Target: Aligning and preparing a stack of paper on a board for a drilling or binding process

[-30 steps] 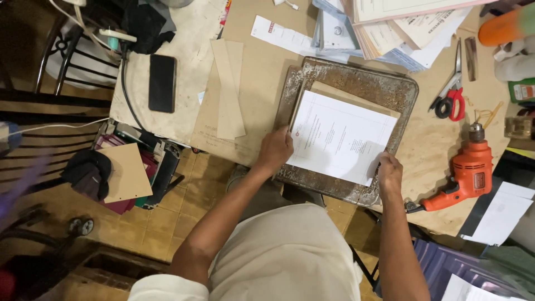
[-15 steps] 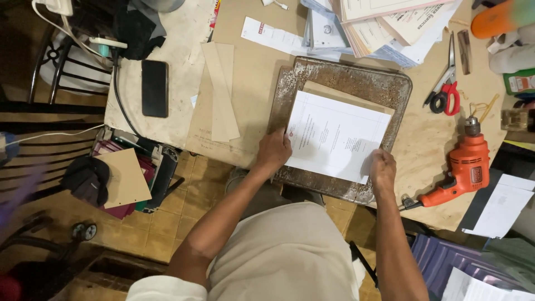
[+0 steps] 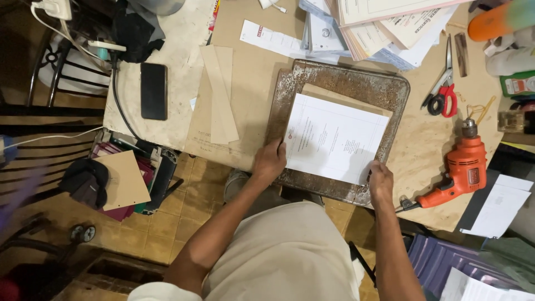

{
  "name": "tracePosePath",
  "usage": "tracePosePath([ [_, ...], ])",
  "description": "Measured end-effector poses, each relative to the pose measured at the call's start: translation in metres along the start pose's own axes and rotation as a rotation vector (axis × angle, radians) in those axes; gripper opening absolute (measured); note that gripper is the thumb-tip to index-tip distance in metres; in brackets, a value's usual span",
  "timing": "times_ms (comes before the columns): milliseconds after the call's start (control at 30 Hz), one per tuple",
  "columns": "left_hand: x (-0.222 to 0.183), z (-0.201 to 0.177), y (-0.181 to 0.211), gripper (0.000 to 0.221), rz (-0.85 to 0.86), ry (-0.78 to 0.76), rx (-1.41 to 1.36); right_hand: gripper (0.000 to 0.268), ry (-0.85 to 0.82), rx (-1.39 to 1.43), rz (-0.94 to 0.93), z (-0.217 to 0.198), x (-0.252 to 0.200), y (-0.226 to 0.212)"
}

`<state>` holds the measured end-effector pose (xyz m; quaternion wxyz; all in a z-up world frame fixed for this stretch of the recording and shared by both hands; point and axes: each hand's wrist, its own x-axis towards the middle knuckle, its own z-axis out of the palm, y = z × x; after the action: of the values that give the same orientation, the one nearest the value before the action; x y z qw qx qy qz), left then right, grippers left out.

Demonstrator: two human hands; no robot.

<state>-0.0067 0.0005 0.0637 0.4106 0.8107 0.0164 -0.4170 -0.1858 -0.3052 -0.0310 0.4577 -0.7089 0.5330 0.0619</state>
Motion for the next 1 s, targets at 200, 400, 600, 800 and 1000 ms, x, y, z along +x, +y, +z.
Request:
tracePosePath([
  [200,0.011,0.008,-0.006,0.057,-0.016,0.011,0.05,0.042,0.049,-0.032,-0.022,0.007,0.024,0.031],
  [400,0.012,0.013,-0.005,0.056,-0.024,0.027,0.088,0.036,0.077,-0.04,-0.041,0.004,0.025,0.034],
  [600,-0.001,0.009,0.01,0.05,-0.002,0.077,0.149,0.042,0.041,-0.122,-0.056,0.002,0.008,0.011],
  [800,-0.003,-0.004,0.005,0.061,0.002,-0.006,0.065,0.043,0.058,-0.094,-0.042,0.001,0.0,0.004],
  [1000,0.005,0.008,-0.02,0.06,-0.007,-0.043,0.043,0.046,0.009,-0.234,-0.028,0.0,-0.022,-0.024],
])
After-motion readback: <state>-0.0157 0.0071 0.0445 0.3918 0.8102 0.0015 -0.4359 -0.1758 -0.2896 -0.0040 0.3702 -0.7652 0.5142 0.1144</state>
